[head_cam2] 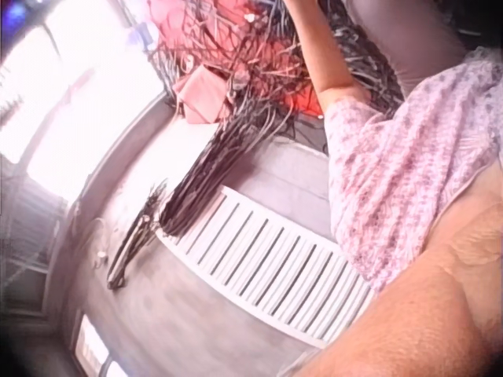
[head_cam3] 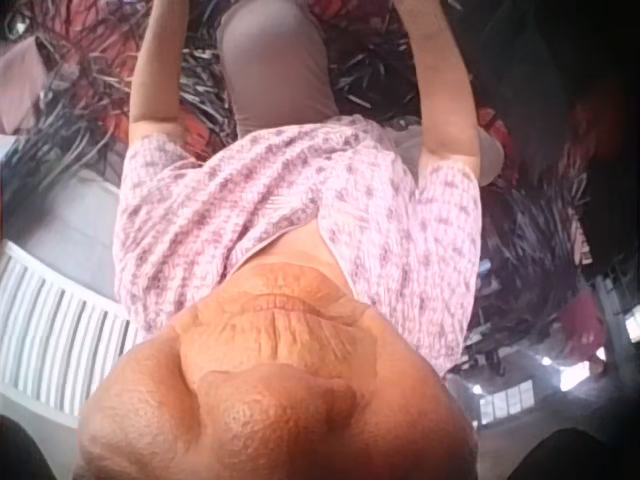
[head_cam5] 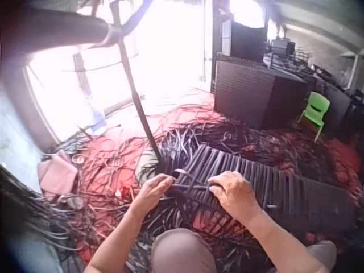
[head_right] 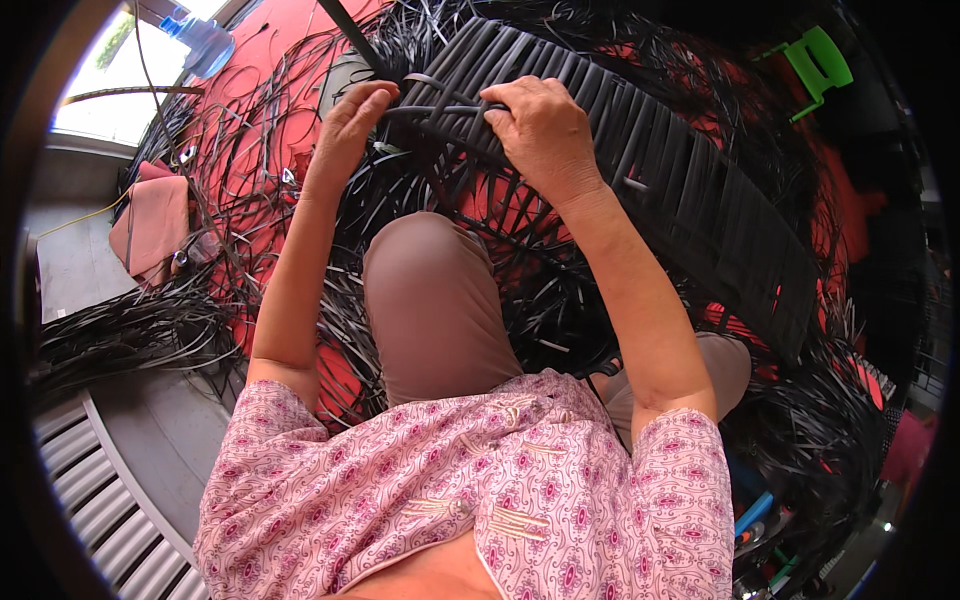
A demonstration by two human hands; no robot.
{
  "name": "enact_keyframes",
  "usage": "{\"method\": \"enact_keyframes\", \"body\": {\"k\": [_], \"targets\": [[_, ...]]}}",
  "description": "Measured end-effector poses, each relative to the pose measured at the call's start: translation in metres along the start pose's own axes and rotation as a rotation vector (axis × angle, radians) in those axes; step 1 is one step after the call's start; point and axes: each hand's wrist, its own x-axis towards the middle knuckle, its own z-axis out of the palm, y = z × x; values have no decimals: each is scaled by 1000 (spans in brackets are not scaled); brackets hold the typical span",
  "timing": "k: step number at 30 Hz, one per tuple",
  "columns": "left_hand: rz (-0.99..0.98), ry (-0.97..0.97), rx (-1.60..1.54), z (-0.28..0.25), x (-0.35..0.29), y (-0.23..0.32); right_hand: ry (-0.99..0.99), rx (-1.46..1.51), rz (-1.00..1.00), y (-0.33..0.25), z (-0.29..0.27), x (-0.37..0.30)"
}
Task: The person weaves black strips through a frame by hand, pulling the material tight and tucking it into the structure while sitting on a mat covered with more strips.
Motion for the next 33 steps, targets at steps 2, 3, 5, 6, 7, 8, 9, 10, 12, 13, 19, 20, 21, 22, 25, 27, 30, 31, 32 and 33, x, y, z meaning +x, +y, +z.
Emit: {"method": "enact_keyframes", "body": {"k": [2, 3, 5, 6, 7, 8, 9, 10, 12, 13, 19, 20, 21, 22, 25, 27, 30, 31, 32, 33], "targets": [[-150, -234, 59, -13, 1, -2, -61, 52, 90, 4, 0, 3], [-176, -275, 64, -19, 3, 0, -61, 74, 88, 5, 1, 3], [-227, -360, 73, -32, 12, 7, -82, 115, 140, 4, 3, 4], [-257, -405, 72, -36, 15, 11, -98, 132, 169, 3, 3, 3], [-154, -461, 81, -38, 20, 16, -81, 104, 142, 2, 3, 3], [-133, -479, 74, -41, 26, 18, -77, 88, 141, 1, 4, 3], [-10, -512, 154, -42, 37, 21, -72, 70, 142, 0, 4, 2], [114, -539, 240, -41, 49, 29, -66, 57, 139, 0, 5, 2], [215, -525, 391, -33, 68, 39, -46, 90, 156, -1, 7, 1], [214, -504, 400, -28, 76, 38, -39, 106, 163, -2, 8, 0], [-156, -475, 165, -30, 105, -8, 136, -167, -30, -4, 16, -6], [-124, -429, 153, -29, 100, -18, 153, -228, -92, -6, 18, -7], [-91, -375, 145, -28, 95, -28, 160, -246, -131, -10, 18, -7], [-57, -319, 138, -27, 88, -35, 155, -236, -136, -13, 17, -8], [161, 107, 219, -15, 79, -40, 137, -223, -121, -11, 14, -12], [94, 72, -31, -2, 62, -26, 170, -208, -154, -5, 17, -12], [-30, -117, 214, 13, 44, -6, 193, -241, -189, -3, 21, -12], [-20, -79, 189, 15, 42, -6, 168, -241, -184, -3, 21, -12], [-139, -121, 122, 13, 40, -7, 144, -241, -178, -3, 19, -14], [-150, -125, 120, 10, 39, -8, 124, -251, -174, -6, 16, -14]]}}
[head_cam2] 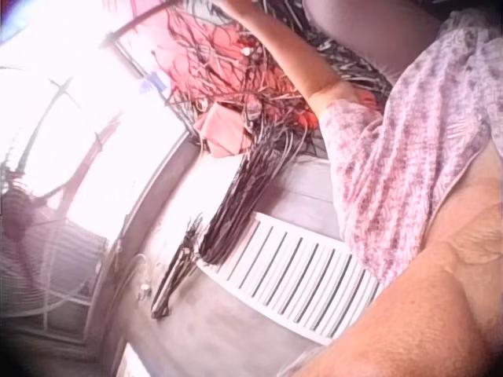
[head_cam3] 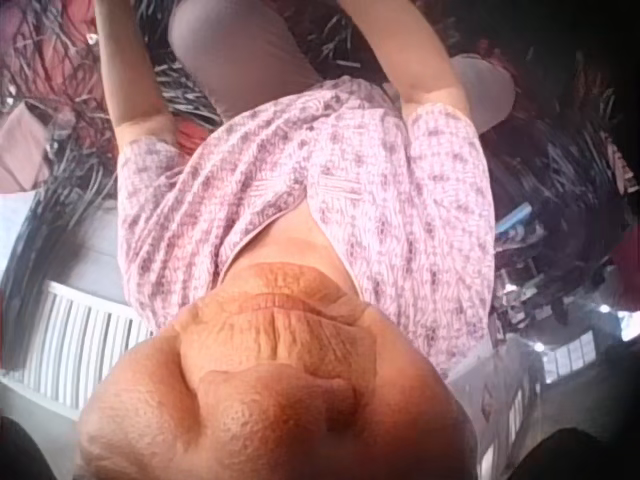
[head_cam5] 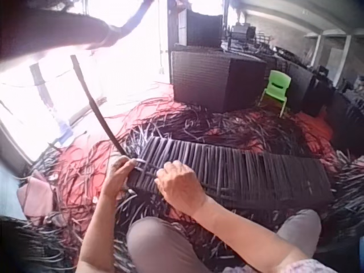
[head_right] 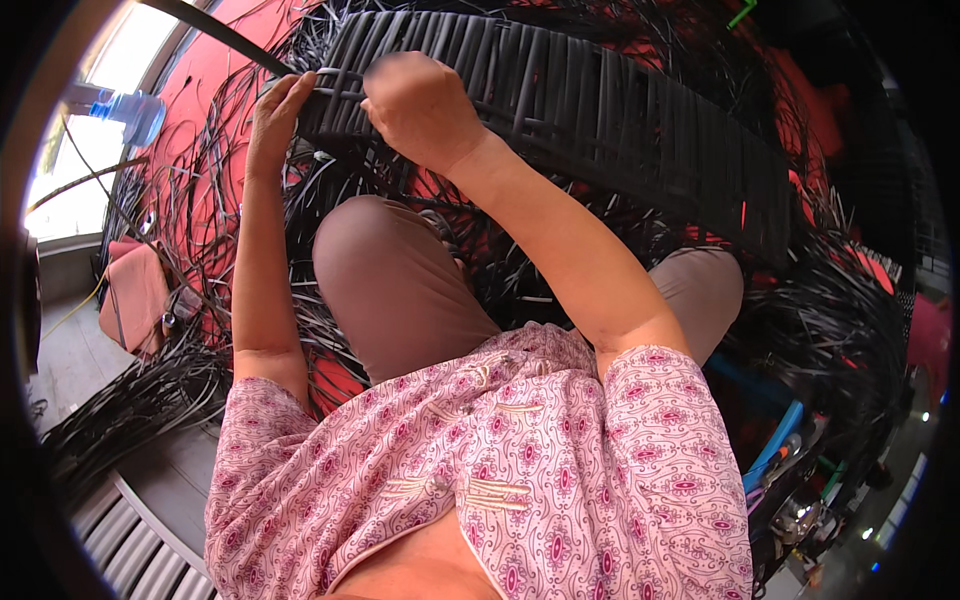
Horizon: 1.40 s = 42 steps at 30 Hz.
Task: The person weaves black strips through a frame by hand, pulling the material tight and tucking it into the structure while sitting on a mat covered with more strips.
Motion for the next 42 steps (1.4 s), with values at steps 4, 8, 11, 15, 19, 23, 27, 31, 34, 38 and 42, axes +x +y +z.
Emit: {"method": "enact_keyframes", "body": {"k": [4, 8, 11, 15, 19, 23, 27, 31, 34, 38, 42], "targets": [[19, 40, -213, 3, -9, 1, -79, 16, 46, -15, -20, -12], [-9, 16, -289, -12, -18, -8, -17, 17, 19, -23, -24, -41], [-37, 46, -310, -17, -29, -9, -7, 192, -41, -22, -42, -54], [-115, 22, -418, -25, -38, -6, -25, 6, 193, -24, -58, -66], [-148, 133, -522, -23, -39, -10, -84, -69, 205, -25, -47, -54], [-197, 236, -445, -20, -39, -9, -102, -85, 204, -26, -43, -42], [-215, 312, -283, -7, -30, -13, -29, -67, 138, -19, -37, -47], [-129, 369, -276, -2, -32, -16, -5, -58, 137, -25, -32, -52], [-154, 351, -157, -5, -28, -23, 3, 76, 184, -20, -47, -54], [-117, 357, -104, -8, -25, -25, -254, 163, 384, -12, -54, -44], [-189, 341, -98, -7, -27, -26, -511, 441, 533, 2, -68, -21]]}}
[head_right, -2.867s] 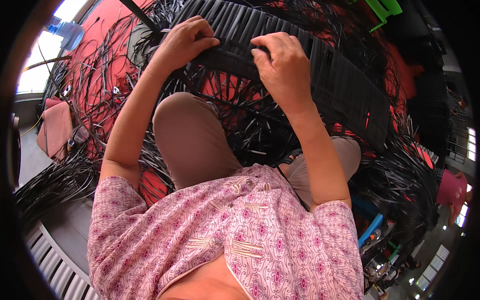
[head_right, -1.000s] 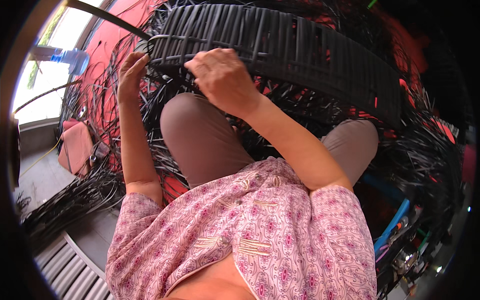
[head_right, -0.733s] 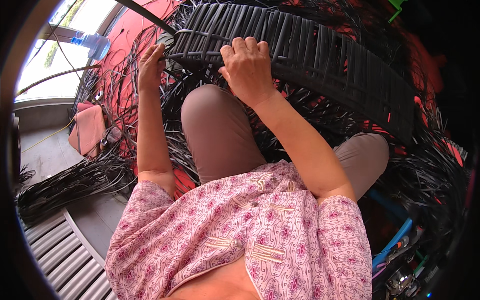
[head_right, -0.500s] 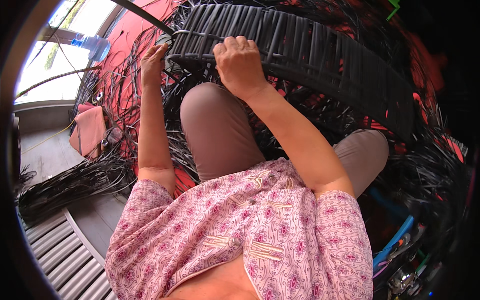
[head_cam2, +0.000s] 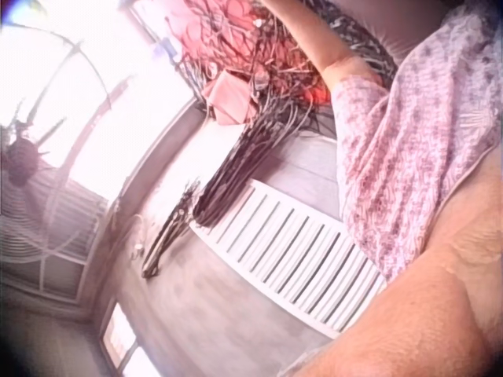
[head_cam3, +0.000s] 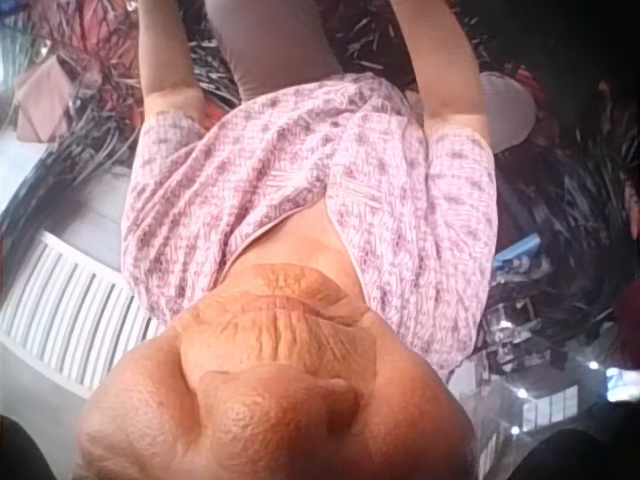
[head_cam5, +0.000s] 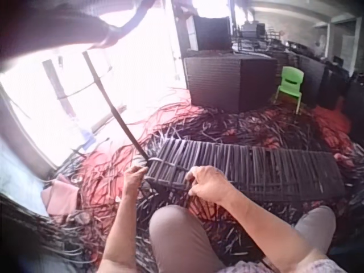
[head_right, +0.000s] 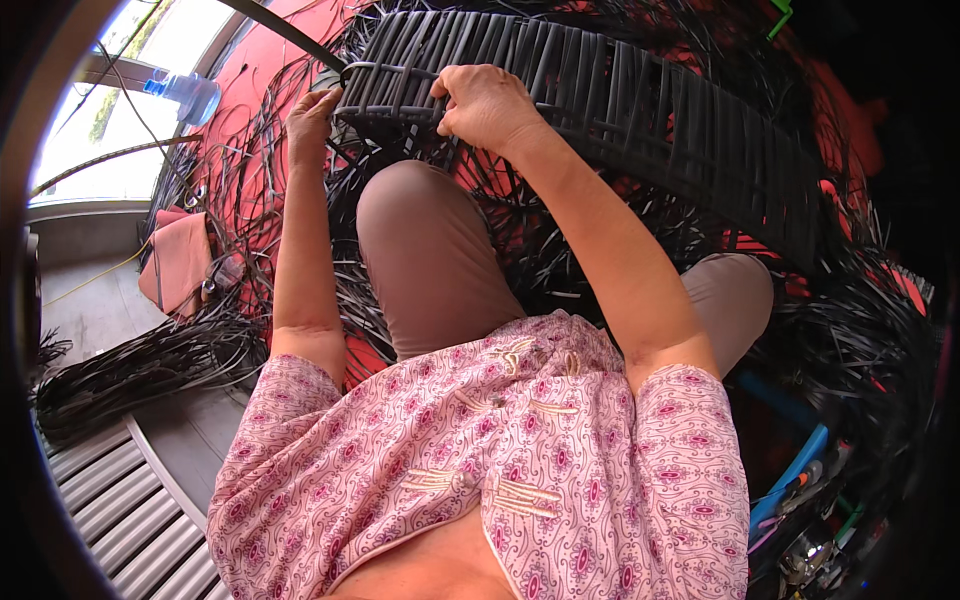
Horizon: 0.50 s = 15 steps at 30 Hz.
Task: The person weaves black strips through a frame by hand, pulling the material tight and tucking it into the structure while sitting on a mat covered with more strips.
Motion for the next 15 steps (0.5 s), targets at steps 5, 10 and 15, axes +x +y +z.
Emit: {"method": "enact_keyframes", "body": {"k": [5, 10, 15], "targets": [[64, -8, -36, -2, 5, -9, -65, 52, -6, -1, -7, -1], [117, 32, -32, -8, -4, 0, 236, -430, -194, -12, 27, -11], [101, 27, -61, -18, -4, 0, 429, -623, -343, -23, 42, -1]]}}
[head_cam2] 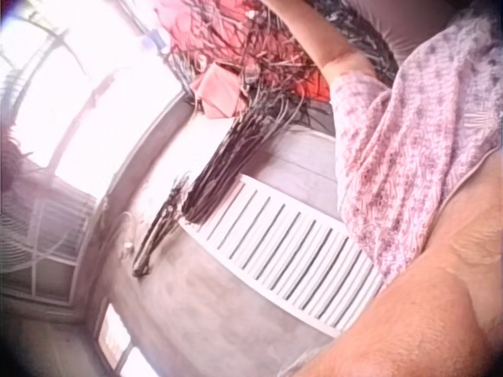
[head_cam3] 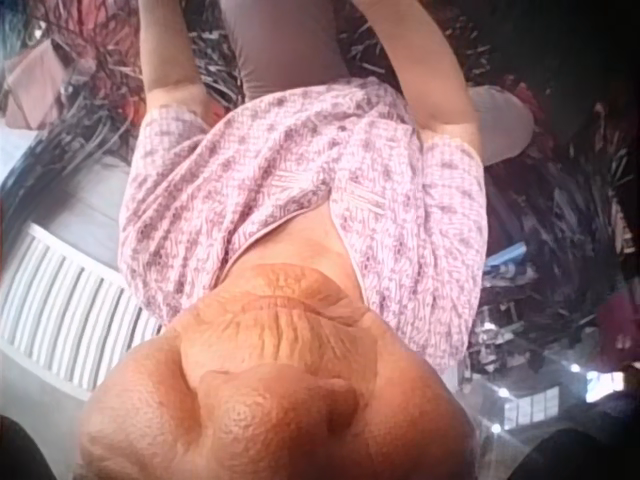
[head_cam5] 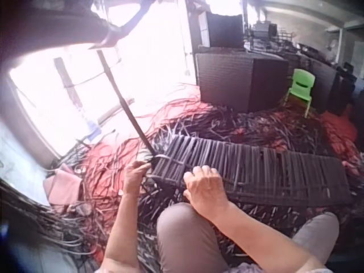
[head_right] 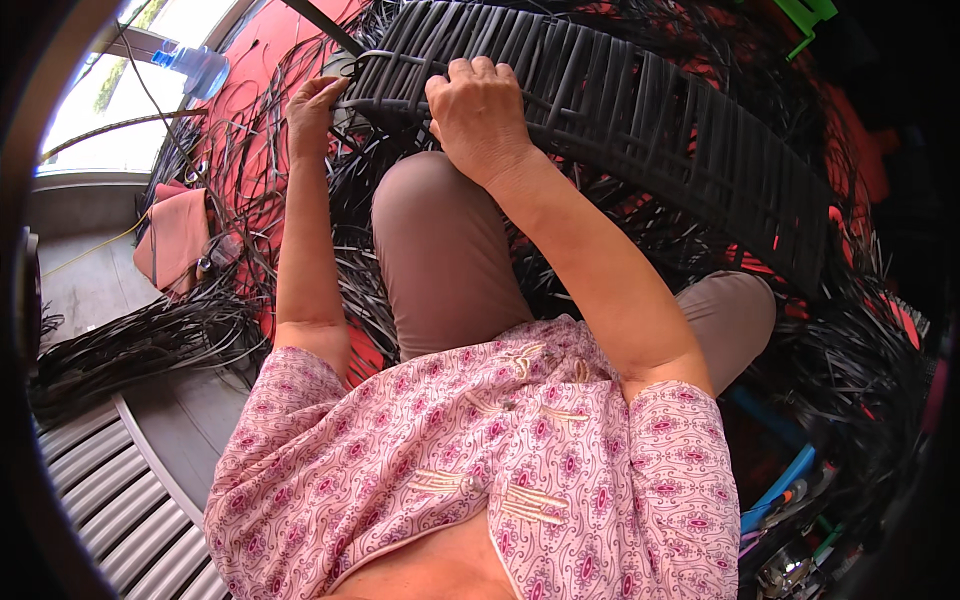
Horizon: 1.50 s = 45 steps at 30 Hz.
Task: The person weaves black strips through a frame by hand, pulling the material tight and tucking it into the structure while sitting on a mat covered with more strips.
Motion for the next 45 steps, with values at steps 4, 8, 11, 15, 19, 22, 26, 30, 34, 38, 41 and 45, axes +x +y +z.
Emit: {"method": "enact_keyframes", "body": {"k": [4, 8, 11, 15, 19, 22, 26, 30, 34, 38, 41, 45], "targets": [[-37, -32, -35, 1, -2, 6, -53, 104, 42, -5, 16, 7], [-18, -28, -12, 4, -5, 10, -16, 171, -5, -4, 19, 8], [-19, -24, 0, 4, -6, 5, 56, 196, -65, -3, 25, 7], [-5, -12, 22, 6, -7, 2, 27, 305, -65, 0, 32, 7], [-80, -20, -57, 0, 0, 1, -47, 350, 92, -3, 31, 7], [-102, -11, -137, -1, 1, 7, -69, 313, 156, -11, 32, 10], [-105, -36, 10, -13, 3, 35, 99, 314, 51, -9, 34, 6], [40, 6, 109, -8, -11, 64, 163, 382, 16, -7, 35, 6], [192, 17, 126, -6, -14, 68, 99, 342, 24, -6, 34, 6], [229, 55, 300, -9, -2, 46, 107, 261, 28, -8, 37, 6], [153, 22, 283, -14, 11, -24, 128, 238, 5, -17, 38, 6], [132, 69, 83, 11, 9, -40, 90, 288, 13, -13, 40, 7]]}}
